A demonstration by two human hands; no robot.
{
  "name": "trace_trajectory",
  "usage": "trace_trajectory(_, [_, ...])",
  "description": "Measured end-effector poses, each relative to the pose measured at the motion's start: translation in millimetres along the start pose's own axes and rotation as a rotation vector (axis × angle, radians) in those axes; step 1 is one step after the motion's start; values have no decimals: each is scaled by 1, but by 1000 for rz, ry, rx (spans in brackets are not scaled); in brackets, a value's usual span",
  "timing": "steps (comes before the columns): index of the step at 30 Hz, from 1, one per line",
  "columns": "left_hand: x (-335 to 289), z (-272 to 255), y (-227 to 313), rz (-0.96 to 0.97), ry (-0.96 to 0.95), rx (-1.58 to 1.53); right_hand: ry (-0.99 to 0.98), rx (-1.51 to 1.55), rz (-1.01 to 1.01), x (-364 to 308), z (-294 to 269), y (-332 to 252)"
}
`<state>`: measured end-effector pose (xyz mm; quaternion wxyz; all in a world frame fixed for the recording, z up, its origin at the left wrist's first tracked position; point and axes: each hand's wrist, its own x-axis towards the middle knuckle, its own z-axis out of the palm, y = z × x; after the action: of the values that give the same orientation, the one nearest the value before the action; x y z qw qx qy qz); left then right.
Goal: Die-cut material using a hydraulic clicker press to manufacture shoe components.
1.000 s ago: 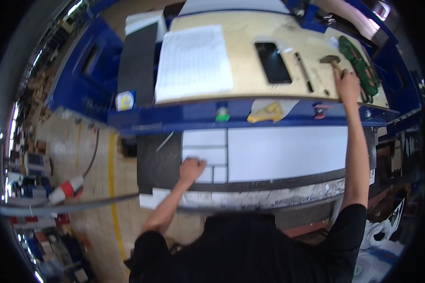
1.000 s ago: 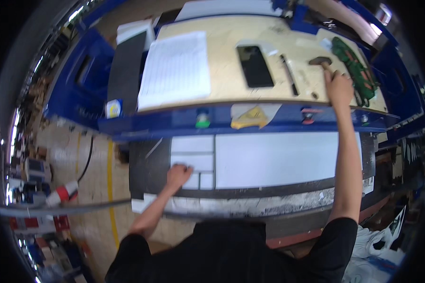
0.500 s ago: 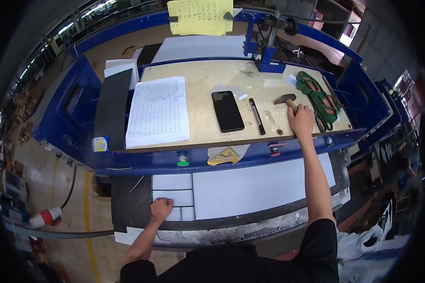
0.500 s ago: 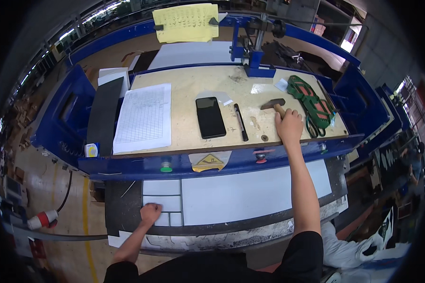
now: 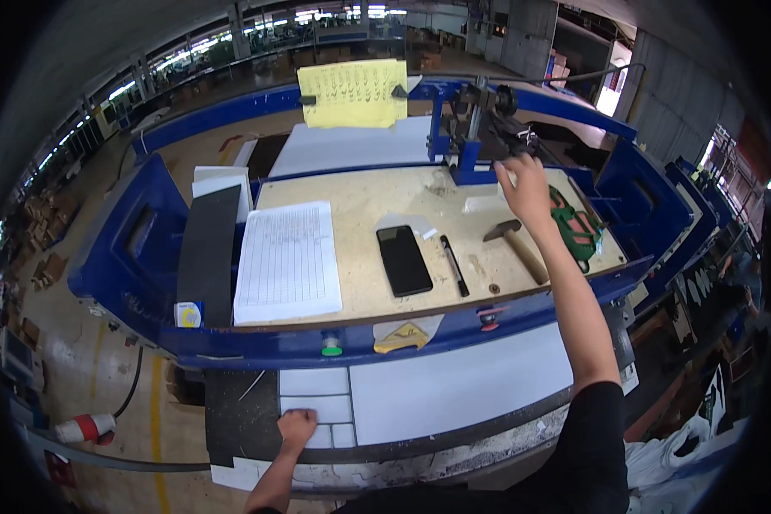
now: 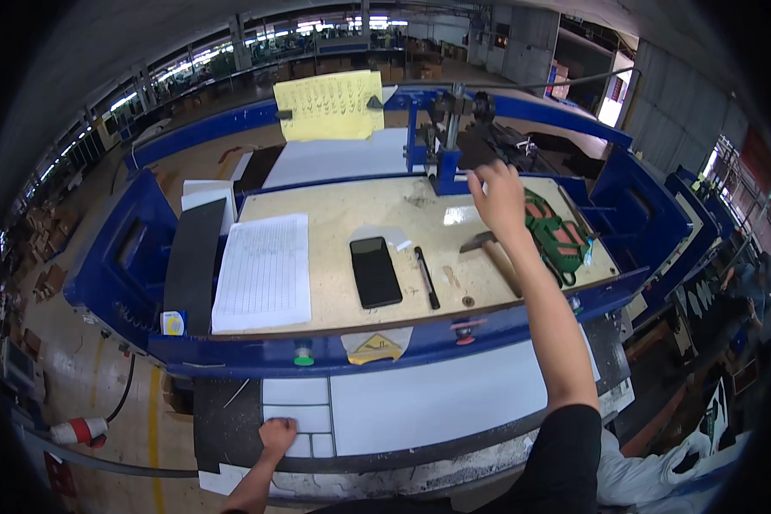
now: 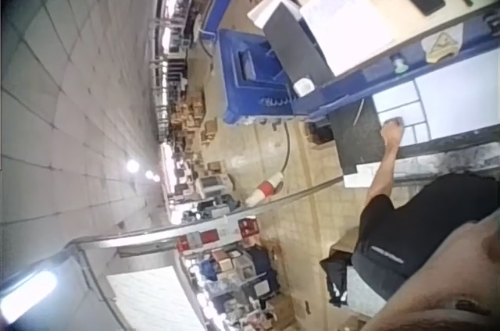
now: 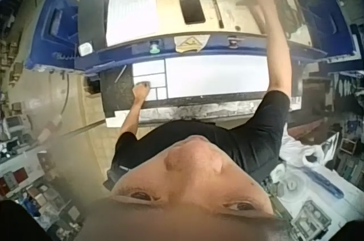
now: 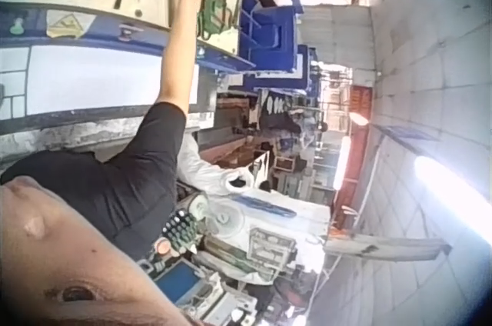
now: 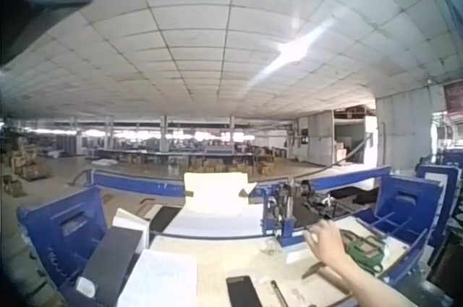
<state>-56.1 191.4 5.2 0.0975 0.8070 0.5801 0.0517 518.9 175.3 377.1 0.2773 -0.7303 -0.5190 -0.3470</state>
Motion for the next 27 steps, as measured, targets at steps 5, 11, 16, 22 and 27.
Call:
trace_trajectory(5, [3, -16, -4, -52, -205, -1, 156, -90, -111, 134, 26, -15])
trace_trajectory(11, [1, -9, -2, -22, -62, -78, -155, -255, -44, 192, 42, 16])
trace_trajectory(16, [-4, -5, 4, -55, 85, -103, -245, -188, -201, 205, 51, 18])
trace_trajectory(22, [2, -19, 3, -7, -7, -154, -276, -184, -200, 208, 55, 18])
trace_trajectory(27, [1, 1, 0, -25, 75, -162, -237, -193, -183, 212, 60, 12])
